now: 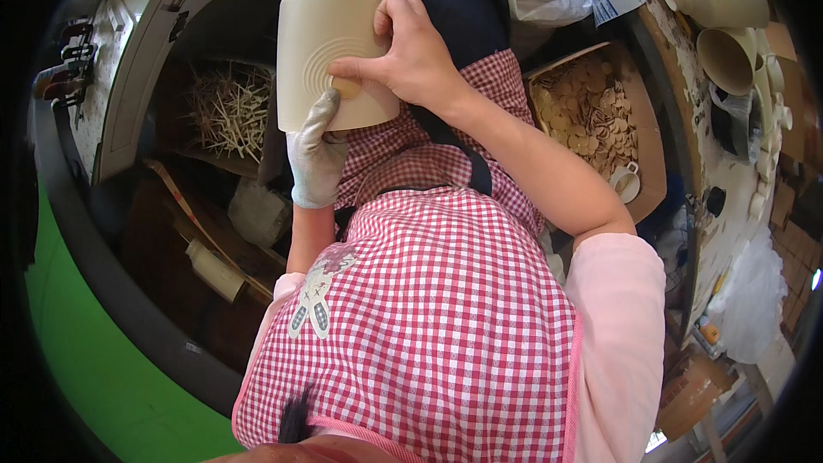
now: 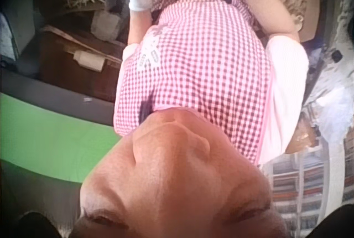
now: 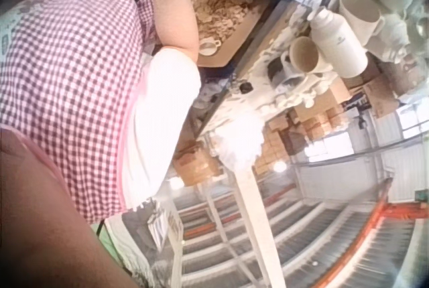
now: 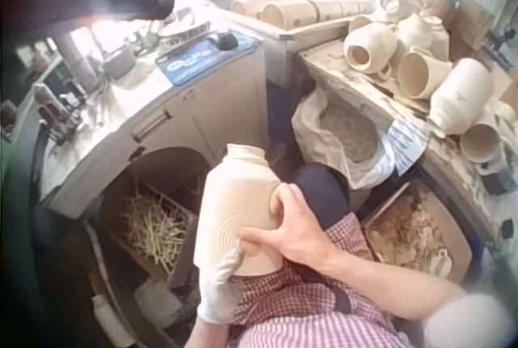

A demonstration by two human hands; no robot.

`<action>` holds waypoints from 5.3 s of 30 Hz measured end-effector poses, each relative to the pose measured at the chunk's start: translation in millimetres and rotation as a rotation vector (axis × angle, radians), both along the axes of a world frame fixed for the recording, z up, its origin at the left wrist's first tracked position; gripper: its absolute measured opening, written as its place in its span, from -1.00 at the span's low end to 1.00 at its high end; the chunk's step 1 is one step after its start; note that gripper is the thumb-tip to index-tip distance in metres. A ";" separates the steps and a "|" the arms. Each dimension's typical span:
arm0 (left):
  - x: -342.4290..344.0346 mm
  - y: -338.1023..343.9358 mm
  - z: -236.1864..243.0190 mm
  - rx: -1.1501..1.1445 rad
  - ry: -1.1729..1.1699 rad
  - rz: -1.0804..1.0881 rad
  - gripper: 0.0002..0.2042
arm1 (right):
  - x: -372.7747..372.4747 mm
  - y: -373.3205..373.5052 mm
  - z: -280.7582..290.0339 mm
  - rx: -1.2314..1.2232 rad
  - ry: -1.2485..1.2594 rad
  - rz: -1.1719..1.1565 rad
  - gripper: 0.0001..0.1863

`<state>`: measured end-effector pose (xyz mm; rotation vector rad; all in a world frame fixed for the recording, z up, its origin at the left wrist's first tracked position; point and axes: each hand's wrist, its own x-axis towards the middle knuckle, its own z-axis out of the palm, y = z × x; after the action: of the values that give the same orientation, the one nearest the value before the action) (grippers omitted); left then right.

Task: The person repeatedly picks up beige ceramic pitchers, smooths the rim and interior with a small tool, and applies a circular wooden disc to the exterior. They then place the finished pitchers onto a nearby shelf.

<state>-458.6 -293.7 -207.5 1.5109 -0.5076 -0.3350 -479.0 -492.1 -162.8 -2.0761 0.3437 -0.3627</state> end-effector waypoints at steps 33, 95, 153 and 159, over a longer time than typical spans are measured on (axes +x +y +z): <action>-8.1 -54.4 55.1 -0.081 0.237 0.266 -0.60 | -28.4 -148.9 42.6 -0.182 -0.100 -0.144 -0.71; 8.7 -21.8 85.8 -0.195 0.639 0.000 -0.51 | -10.6 -99.4 62.2 0.514 -0.163 -0.101 -0.43; 450.3 287.7 231.9 0.774 -0.805 1.191 -0.76 | 7.3 -157.6 30.4 -0.636 -0.091 -0.049 -0.81; 442.5 288.0 246.1 0.355 -0.236 0.925 -0.84 | 2.4 -141.8 13.1 -0.509 -0.082 -0.023 -0.84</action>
<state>-16.1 -5.7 38.7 1.9682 0.1163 0.5044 -476.6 -633.9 -149.6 -2.5446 0.2413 -0.5953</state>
